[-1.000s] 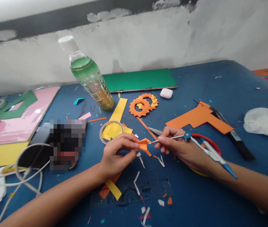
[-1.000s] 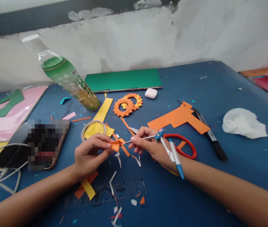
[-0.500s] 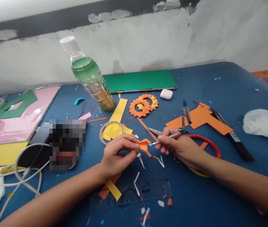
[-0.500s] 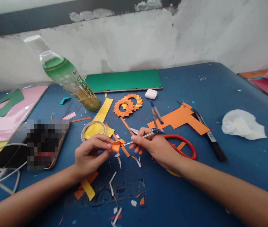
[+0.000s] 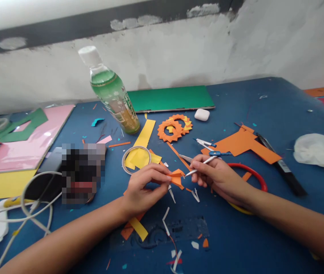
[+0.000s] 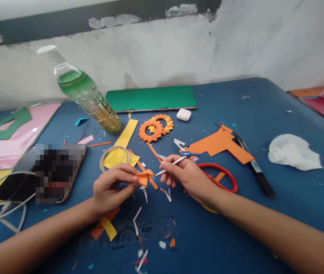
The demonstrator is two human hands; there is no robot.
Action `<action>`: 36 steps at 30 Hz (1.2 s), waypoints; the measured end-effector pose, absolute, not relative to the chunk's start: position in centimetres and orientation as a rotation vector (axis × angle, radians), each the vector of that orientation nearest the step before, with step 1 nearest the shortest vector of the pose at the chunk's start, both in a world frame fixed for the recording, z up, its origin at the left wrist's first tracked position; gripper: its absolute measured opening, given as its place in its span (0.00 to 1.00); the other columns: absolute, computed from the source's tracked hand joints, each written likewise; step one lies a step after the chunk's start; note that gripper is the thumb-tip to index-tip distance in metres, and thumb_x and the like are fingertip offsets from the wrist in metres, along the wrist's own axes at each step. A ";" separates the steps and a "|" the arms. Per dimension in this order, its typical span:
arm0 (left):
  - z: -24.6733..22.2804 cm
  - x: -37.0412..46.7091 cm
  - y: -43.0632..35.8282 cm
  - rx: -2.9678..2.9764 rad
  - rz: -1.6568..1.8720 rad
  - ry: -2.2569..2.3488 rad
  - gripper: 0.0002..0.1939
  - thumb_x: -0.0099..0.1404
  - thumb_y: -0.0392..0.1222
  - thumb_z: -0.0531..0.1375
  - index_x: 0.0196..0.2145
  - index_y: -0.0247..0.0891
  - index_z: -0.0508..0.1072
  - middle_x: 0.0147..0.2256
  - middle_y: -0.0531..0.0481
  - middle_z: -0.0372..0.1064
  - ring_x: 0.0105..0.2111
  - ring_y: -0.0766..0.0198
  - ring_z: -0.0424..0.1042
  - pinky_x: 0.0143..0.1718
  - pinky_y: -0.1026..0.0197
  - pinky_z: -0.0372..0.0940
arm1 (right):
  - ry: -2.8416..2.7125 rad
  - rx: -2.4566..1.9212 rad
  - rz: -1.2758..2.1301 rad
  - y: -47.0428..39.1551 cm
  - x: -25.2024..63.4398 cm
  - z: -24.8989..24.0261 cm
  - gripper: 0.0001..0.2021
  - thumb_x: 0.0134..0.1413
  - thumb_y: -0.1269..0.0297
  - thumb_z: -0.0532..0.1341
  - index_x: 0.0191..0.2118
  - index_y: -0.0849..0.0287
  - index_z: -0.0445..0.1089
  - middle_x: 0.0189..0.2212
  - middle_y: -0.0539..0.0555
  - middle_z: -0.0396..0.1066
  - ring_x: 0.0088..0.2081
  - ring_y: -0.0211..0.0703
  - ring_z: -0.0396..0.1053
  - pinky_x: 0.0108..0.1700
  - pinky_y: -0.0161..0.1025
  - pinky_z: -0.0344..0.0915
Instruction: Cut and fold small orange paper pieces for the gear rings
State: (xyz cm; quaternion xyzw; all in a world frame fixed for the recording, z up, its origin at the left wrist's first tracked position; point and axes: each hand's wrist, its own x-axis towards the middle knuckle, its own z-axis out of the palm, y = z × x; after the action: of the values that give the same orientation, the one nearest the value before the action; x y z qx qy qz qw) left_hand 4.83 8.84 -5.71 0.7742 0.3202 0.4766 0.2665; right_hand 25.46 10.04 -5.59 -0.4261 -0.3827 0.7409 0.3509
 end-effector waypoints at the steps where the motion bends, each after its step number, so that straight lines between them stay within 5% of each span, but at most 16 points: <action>1: -5.7 4.8 8.8 2.084 1.290 0.872 0.06 0.55 0.28 0.61 0.30 0.36 0.71 0.31 0.48 0.72 0.28 0.68 0.73 0.28 0.67 0.70 | -0.999 -1.095 1.915 10.0 25.5 -5.6 0.13 0.48 0.55 0.63 0.28 0.59 0.63 0.19 0.46 0.69 0.19 0.28 0.62 0.21 0.28 0.58; 28: -5.5 5.0 8.6 2.211 1.185 0.726 0.05 0.54 0.29 0.60 0.29 0.34 0.69 0.30 0.46 0.70 0.30 0.67 0.72 0.32 0.65 0.69 | -1.055 -1.091 1.817 9.6 25.4 -5.8 0.16 0.47 0.50 0.63 0.27 0.59 0.65 0.19 0.48 0.68 0.19 0.30 0.62 0.20 0.28 0.56; 36: -5.5 4.8 8.8 2.055 1.108 0.637 0.12 0.51 0.34 0.65 0.34 0.34 0.68 0.31 0.45 0.71 0.35 0.61 0.73 0.37 0.58 0.70 | -1.155 -1.063 1.806 9.5 25.3 -5.6 0.16 0.50 0.50 0.61 0.28 0.59 0.65 0.19 0.47 0.69 0.19 0.29 0.63 0.22 0.29 0.59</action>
State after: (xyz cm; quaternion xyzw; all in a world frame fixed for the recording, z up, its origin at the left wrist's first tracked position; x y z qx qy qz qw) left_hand 4.79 8.79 -5.52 0.7944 0.2463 0.4284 0.3531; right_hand 25.29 9.47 -5.64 -0.4136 -0.4492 0.7025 0.3656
